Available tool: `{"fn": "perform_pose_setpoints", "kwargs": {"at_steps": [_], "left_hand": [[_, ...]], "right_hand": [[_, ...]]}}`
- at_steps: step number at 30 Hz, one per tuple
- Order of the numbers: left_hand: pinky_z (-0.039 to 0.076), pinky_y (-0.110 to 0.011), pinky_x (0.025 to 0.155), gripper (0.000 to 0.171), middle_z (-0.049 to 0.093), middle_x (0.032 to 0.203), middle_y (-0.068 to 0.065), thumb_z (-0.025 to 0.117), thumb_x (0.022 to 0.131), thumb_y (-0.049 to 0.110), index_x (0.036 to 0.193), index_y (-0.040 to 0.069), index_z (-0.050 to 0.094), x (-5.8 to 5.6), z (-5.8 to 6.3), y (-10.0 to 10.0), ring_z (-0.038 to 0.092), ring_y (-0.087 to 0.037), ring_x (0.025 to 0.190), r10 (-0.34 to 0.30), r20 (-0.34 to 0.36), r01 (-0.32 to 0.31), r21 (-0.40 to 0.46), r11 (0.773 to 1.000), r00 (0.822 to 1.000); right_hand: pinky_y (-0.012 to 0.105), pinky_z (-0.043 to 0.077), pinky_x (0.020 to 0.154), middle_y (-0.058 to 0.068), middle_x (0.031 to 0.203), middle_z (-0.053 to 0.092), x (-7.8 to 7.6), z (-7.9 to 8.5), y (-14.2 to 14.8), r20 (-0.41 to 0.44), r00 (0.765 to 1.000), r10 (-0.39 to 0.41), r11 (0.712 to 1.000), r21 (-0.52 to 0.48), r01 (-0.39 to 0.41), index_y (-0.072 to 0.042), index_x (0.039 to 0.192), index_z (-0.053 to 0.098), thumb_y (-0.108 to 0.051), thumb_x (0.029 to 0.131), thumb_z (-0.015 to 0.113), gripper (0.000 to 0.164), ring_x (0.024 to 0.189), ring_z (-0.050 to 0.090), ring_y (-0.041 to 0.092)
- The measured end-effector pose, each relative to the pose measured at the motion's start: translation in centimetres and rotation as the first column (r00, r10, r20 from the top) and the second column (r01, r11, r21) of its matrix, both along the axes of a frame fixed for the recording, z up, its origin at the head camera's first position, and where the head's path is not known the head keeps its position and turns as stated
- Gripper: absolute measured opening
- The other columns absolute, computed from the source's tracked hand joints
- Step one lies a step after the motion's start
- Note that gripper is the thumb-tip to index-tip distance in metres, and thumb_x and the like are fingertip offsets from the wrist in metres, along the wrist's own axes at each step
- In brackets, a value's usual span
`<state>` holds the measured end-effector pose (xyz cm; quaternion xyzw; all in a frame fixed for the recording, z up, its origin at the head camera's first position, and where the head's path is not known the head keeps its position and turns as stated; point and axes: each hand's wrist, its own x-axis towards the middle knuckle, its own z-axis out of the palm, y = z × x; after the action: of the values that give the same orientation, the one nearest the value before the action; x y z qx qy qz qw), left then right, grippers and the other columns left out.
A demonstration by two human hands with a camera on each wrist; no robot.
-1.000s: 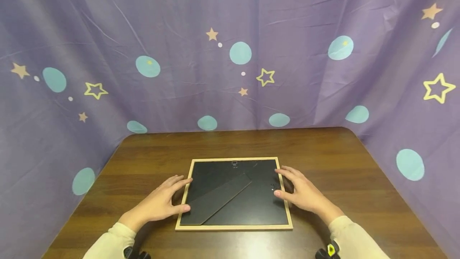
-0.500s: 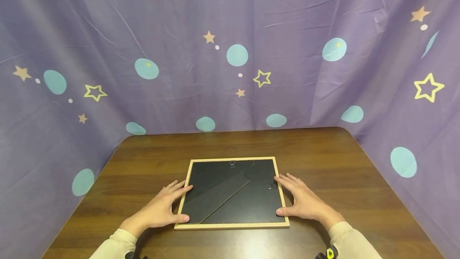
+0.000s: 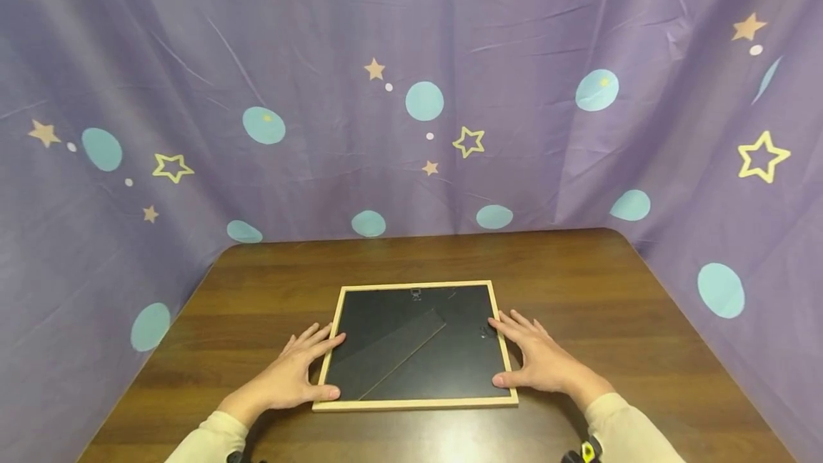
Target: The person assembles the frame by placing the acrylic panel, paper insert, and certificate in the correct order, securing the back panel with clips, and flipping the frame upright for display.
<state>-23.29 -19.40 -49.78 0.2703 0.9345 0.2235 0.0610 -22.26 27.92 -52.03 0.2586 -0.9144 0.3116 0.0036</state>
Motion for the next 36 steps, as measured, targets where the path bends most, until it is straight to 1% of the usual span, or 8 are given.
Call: {"fn": "perform_pose_setpoints", "kwargs": {"at_steps": [8,12,14,19,23,27,32,36], "left_hand": [[0.009,-0.073,0.104,0.097,0.028,0.154,-0.016,0.069,0.068,0.071,0.147,0.021,0.042,0.1,0.3,0.1,0.017,-0.036,0.143,0.009,-0.002,-0.009,-0.012,1.000,1.000],[0.011,-0.073,0.104,0.098,0.029,0.154,-0.015,0.070,0.068,0.070,0.147,0.021,0.042,0.1,0.4,0.3,0.018,-0.035,0.143,0.015,-0.021,-0.015,0.001,1.000,1.000],[0.012,-0.073,0.104,0.097,0.029,0.154,-0.014,0.071,0.068,0.069,0.147,0.021,0.042,0.0,0.4,0.5,0.018,-0.034,0.144,0.015,-0.032,-0.015,0.011,1.000,0.999],[0.016,-0.072,0.103,0.097,0.026,0.155,-0.015,0.075,0.068,0.064,0.147,0.018,0.041,0.0,0.5,0.7,0.017,-0.036,0.143,0.009,-0.047,-0.006,0.063,0.998,0.999],[0.021,-0.069,0.104,0.098,0.024,0.156,-0.016,0.078,0.067,0.060,0.147,0.016,0.041,-0.2,0.5,0.8,0.017,-0.038,0.143,0.015,-0.057,-0.008,0.112,0.994,0.998],[0.024,-0.066,0.104,0.100,0.022,0.157,-0.012,0.081,0.065,0.057,0.147,0.018,0.041,-0.5,0.6,1.0,0.017,-0.035,0.144,0.035,-0.068,-0.025,0.141,0.990,0.997],[0.030,-0.061,0.104,0.100,0.017,0.159,-0.004,0.086,0.063,0.051,0.148,0.024,0.040,-0.8,0.7,1.3,0.022,-0.032,0.142,0.084,-0.060,-0.072,0.178,0.981,0.995],[0.036,-0.058,0.102,0.100,0.013,0.160,0.000,0.087,0.062,0.047,0.148,0.027,0.040,-1.3,0.7,1.5,0.028,-0.034,0.139,0.101,-0.058,-0.086,0.209,0.974,0.993]], "right_hand": [[0.073,0.006,0.103,0.018,0.153,0.030,0.1,0.4,-0.1,0.015,1.000,0.020,1.000,-0.004,-0.020,-0.014,0.149,0.038,-0.057,0.069,0.078,0.100,0.141,0.019,0.043],[0.072,0.005,0.104,0.019,0.154,0.028,0.1,0.6,-0.1,0.017,1.000,0.017,1.000,-0.015,-0.016,-0.015,0.150,0.036,-0.056,0.070,0.078,0.099,0.140,0.022,0.042],[0.072,0.006,0.104,0.019,0.154,0.027,0.1,0.7,0.0,0.010,1.000,0.012,1.000,-0.024,-0.012,-0.015,0.150,0.035,-0.055,0.070,0.079,0.099,0.139,0.026,0.041],[0.071,0.013,0.104,0.018,0.155,0.026,0.3,0.7,0.1,-0.015,1.000,0.005,0.999,-0.045,-0.006,-0.016,0.150,0.035,-0.053,0.069,0.080,0.099,0.135,0.034,0.040],[0.069,0.024,0.102,0.013,0.157,0.022,0.4,0.7,0.0,-0.012,1.000,-0.024,0.998,-0.060,0.023,-0.022,0.151,0.033,-0.053,0.069,0.080,0.100,0.136,0.031,0.042],[0.066,0.033,0.097,0.010,0.159,0.019,0.3,0.7,-0.1,-0.009,0.999,-0.046,0.994,-0.102,0.045,-0.025,0.152,0.031,-0.050,0.068,0.082,0.101,0.136,0.030,0.042],[0.065,0.035,0.097,0.007,0.160,0.016,0.0,0.9,-0.2,-0.029,0.997,-0.066,0.989,-0.138,0.062,-0.026,0.152,0.030,-0.045,0.068,0.084,0.102,0.136,0.029,0.040],[0.065,0.037,0.094,0.006,0.160,0.013,-0.4,1.1,-0.3,-0.051,0.995,-0.089,0.990,-0.114,0.083,-0.028,0.152,0.030,-0.045,0.067,0.084,0.101,0.136,0.030,0.041]]}}
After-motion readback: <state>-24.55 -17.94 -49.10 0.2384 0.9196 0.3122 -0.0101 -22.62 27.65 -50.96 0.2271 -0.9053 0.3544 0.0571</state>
